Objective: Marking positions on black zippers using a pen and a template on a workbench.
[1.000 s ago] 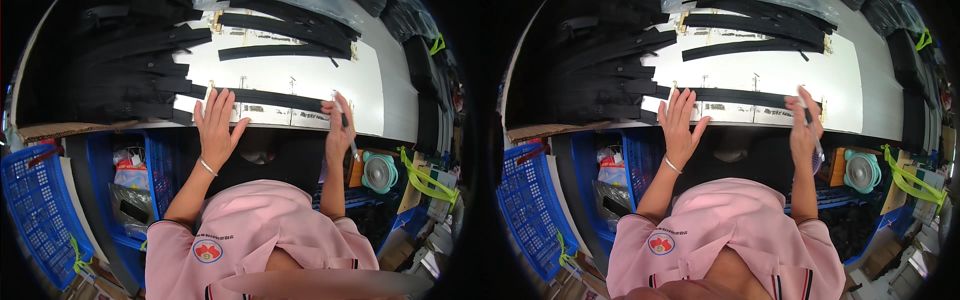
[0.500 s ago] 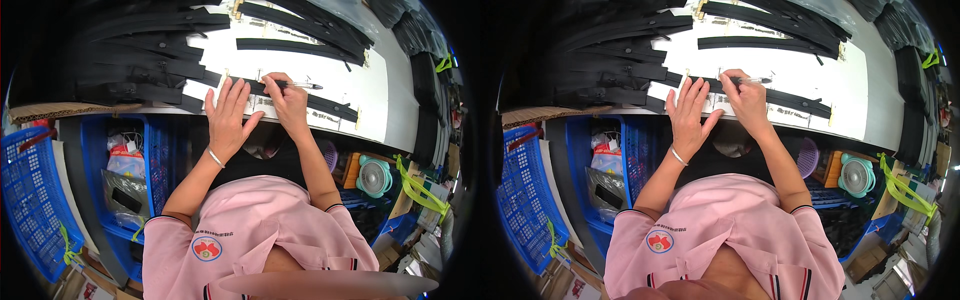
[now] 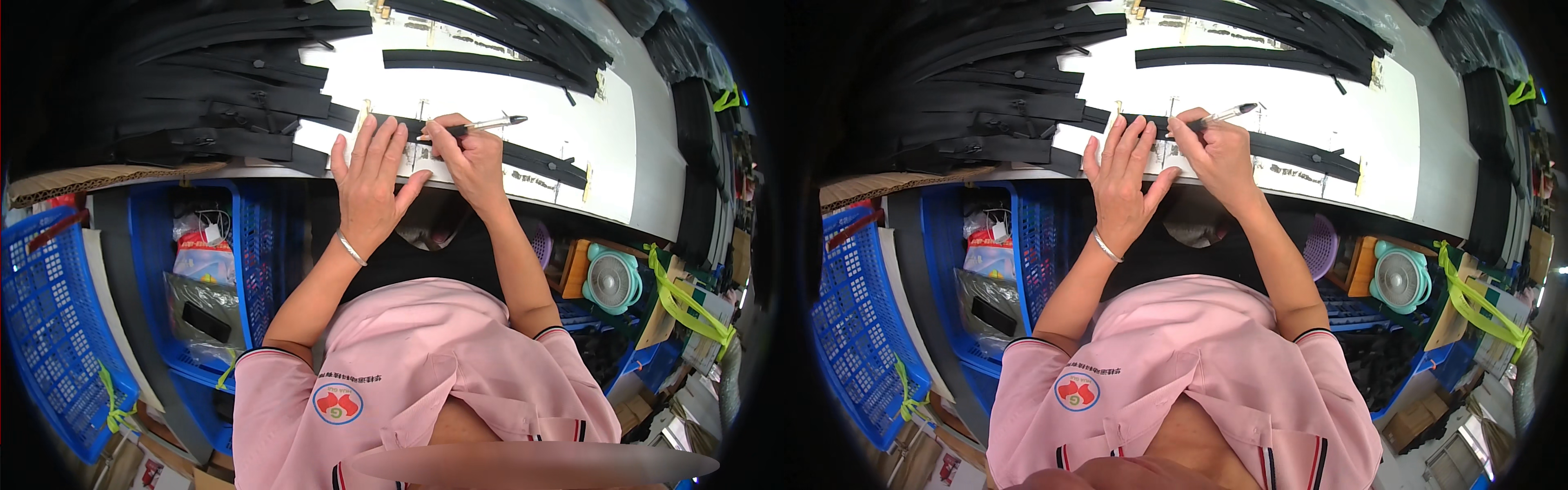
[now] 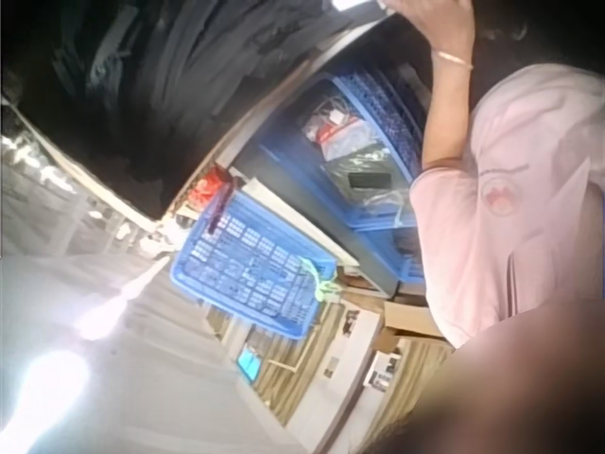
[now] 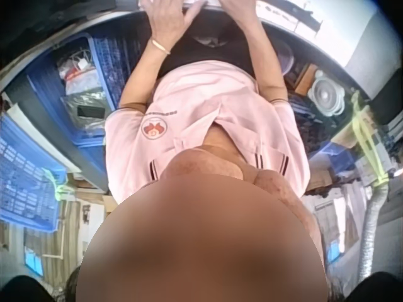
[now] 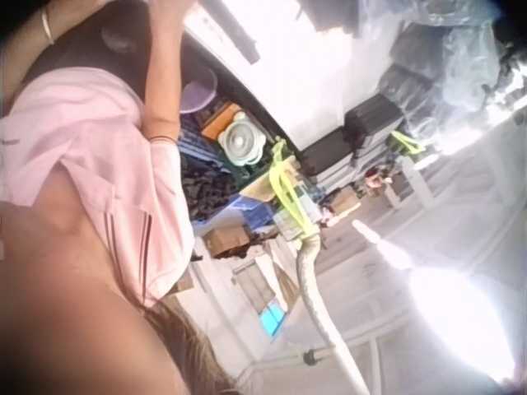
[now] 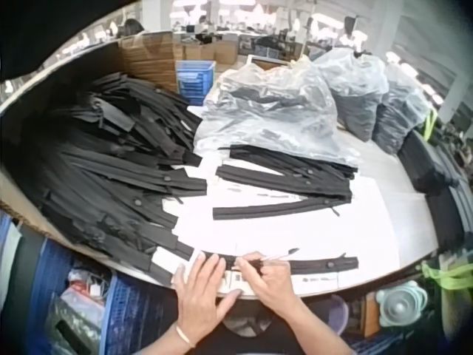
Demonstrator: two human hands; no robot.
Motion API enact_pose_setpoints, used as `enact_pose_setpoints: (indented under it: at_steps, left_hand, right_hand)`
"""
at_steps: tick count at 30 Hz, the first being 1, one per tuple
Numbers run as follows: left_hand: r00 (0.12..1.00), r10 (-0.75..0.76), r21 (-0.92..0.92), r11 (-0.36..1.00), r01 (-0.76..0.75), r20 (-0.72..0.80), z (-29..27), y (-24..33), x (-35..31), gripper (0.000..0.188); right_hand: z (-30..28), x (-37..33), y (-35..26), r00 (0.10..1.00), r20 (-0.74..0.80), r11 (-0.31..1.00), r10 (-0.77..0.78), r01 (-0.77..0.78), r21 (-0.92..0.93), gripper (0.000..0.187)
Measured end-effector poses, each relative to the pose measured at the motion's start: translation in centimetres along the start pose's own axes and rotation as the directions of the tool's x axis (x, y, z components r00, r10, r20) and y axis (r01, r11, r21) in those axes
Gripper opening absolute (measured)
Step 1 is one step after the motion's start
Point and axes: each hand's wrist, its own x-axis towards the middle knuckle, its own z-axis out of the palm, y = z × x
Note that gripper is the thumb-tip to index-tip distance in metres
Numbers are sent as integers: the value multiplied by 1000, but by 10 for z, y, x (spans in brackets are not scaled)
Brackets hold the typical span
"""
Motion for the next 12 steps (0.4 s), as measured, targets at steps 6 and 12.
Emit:
enact_pose_setpoints:
  at_steps: [6, 12]
  left_hand:
    - [1000, 3, 3, 1000, -3, 13, 2, 2, 1, 67]
    - [1000, -6, 13, 1000, 6, 23, 4, 0, -1, 66]
  right_hand:
    - [0, -1, 0, 999, 23, 999, -49, 49, -15, 21]
    - [-10, -7, 3, 999, 50, 996, -1, -4, 88, 18]
